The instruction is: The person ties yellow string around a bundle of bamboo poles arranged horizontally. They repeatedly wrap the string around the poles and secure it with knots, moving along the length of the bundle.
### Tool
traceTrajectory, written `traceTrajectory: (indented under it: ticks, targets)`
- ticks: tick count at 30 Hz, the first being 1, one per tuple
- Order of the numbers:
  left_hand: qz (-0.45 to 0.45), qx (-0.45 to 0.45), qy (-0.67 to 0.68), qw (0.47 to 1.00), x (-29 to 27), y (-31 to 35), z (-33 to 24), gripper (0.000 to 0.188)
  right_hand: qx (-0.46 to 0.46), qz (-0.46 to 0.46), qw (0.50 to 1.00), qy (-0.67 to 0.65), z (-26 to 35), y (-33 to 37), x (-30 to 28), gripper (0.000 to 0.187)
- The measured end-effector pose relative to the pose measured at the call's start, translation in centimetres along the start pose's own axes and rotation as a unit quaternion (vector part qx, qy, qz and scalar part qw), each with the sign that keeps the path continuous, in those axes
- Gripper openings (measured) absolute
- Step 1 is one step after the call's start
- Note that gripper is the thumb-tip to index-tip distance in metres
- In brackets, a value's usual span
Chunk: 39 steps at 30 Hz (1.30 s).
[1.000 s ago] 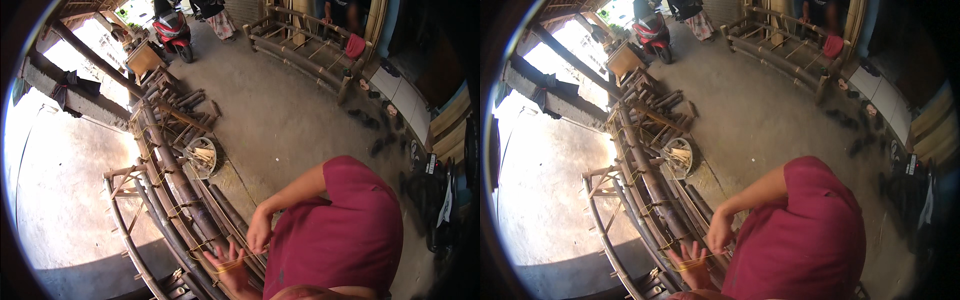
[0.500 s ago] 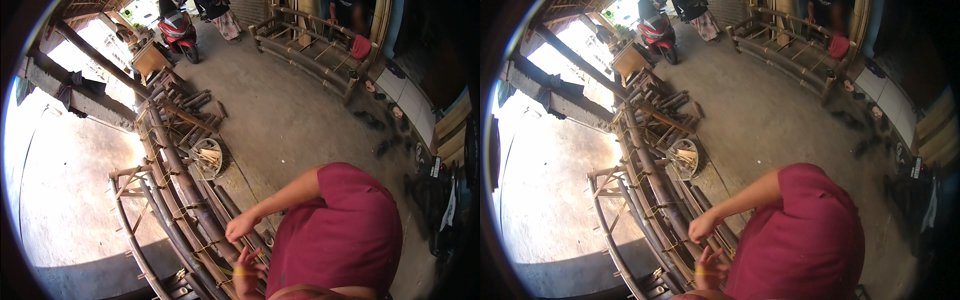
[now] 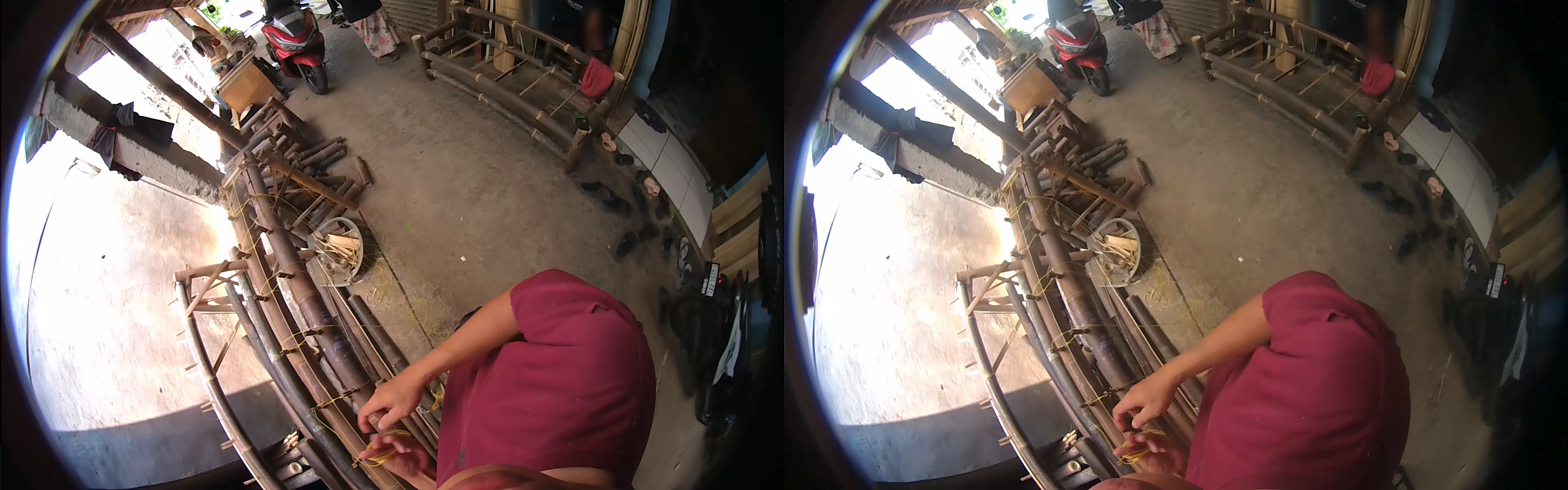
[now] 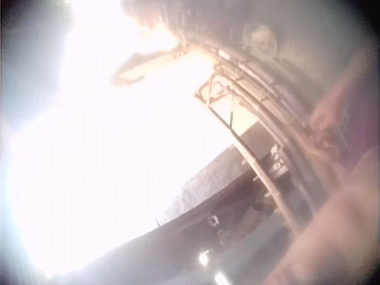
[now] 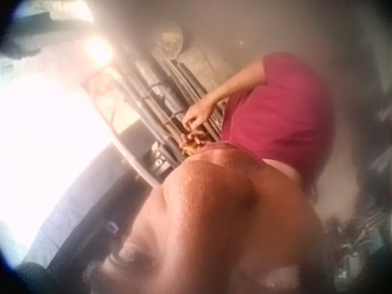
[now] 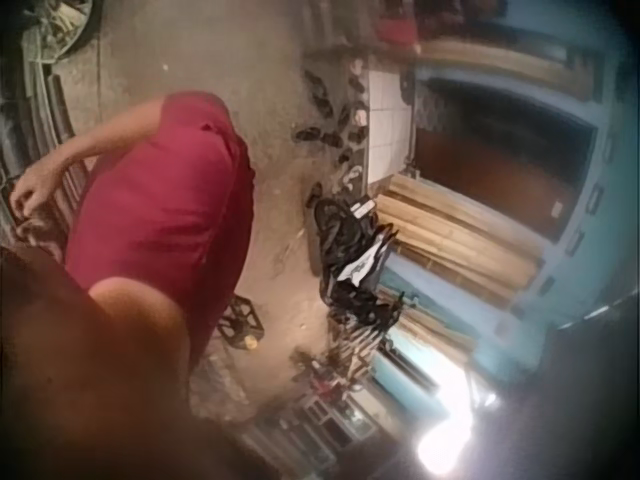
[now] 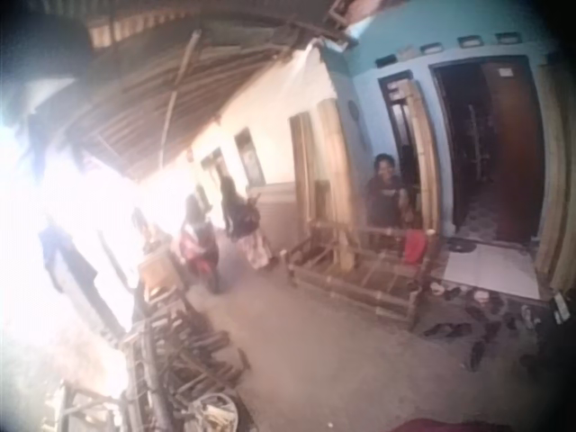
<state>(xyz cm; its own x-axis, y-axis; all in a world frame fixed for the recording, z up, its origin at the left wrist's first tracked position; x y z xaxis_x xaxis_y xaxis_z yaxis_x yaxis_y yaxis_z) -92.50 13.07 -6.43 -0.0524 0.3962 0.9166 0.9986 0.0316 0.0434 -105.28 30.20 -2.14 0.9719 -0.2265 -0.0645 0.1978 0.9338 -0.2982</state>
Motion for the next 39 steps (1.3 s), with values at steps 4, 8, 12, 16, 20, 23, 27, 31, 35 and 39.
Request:
traceTrajectory:
  ticks: [4, 8, 12, 16, 20, 23, 27, 31, 35, 39]
  targets:
    - [0.028, -0.167, -0.122, 0.978, 0.8, -0.5, 0.3, 0.048, 0.007, 0.289, 0.956, -0.044, -0.4, -3.1, 0.5, 0.019]
    - [-0.057, -0.243, -0.196, 0.948, 0.9, 2.5, -1.7, 0.057, 0.051, 0.246, 0.968, 0.008, -2.4, -4.5, 0.1, 0.023]
    - [-0.056, -0.218, -0.215, 0.950, -0.3, 4.9, -1.6, 0.079, 0.059, 0.284, 0.955, -0.066, -0.1, -7.3, 0.9, 0.026]
    - [0.064, -0.218, -0.173, 0.958, -1.0, 6.3, -0.9, 0.084, 0.046, 0.420, 0.906, 0.021, 1.6, -10.1, 1.5, 0.022]
    - [-0.053, -0.106, -0.055, 0.991, 0.2, 7.4, -1.6, 0.045, 0.135, 0.398, 0.906, -0.044, -1.7, -9.8, 2.5, 0.025]
    - [-0.202, 0.022, -0.007, 0.979, 0.8, 9.0, -3.0, 0.032, 0.146, 0.337, 0.930, -0.033, -4.9, -10.2, 2.6, 0.025]
    - [-0.219, -0.061, -0.305, 0.925, 1.8, 9.4, -0.7, 0.032, 0.325, 0.331, 0.866, -0.189, -7.6, -10.9, 4.5, 0.027]
    - [-0.272, -0.030, -0.192, 0.943, 1.4, 10.1, -1.3, 0.024, 0.080, 0.241, 0.956, 0.149, -2.6, -11.0, 4.7, 0.024]
    - [-0.140, -0.002, 0.028, 0.990, 1.4, 10.1, -1.2, 0.024, -0.270, 0.248, 0.830, 0.420, -0.6, -9.6, 5.6, 0.037]
    - [-0.151, 0.005, -0.046, 0.987, -0.8, 10.6, -1.6, 0.029, -0.154, 0.355, 0.829, 0.403, -3.8, -9.6, 5.7, 0.017]
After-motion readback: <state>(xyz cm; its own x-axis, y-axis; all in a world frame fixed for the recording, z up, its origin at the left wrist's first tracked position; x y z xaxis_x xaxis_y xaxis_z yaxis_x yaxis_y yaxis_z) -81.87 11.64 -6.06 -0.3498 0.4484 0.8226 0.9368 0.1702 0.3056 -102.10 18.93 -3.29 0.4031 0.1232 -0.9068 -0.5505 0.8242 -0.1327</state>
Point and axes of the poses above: each hand's wrist, its own y-axis away from the middle knuckle, its own x-axis out of the palm, z = x × y, the point moved 1 cm from there along -y, towards the middle knuckle, and after that the axes turned 11 degrees about z, right-handed, at the moved point
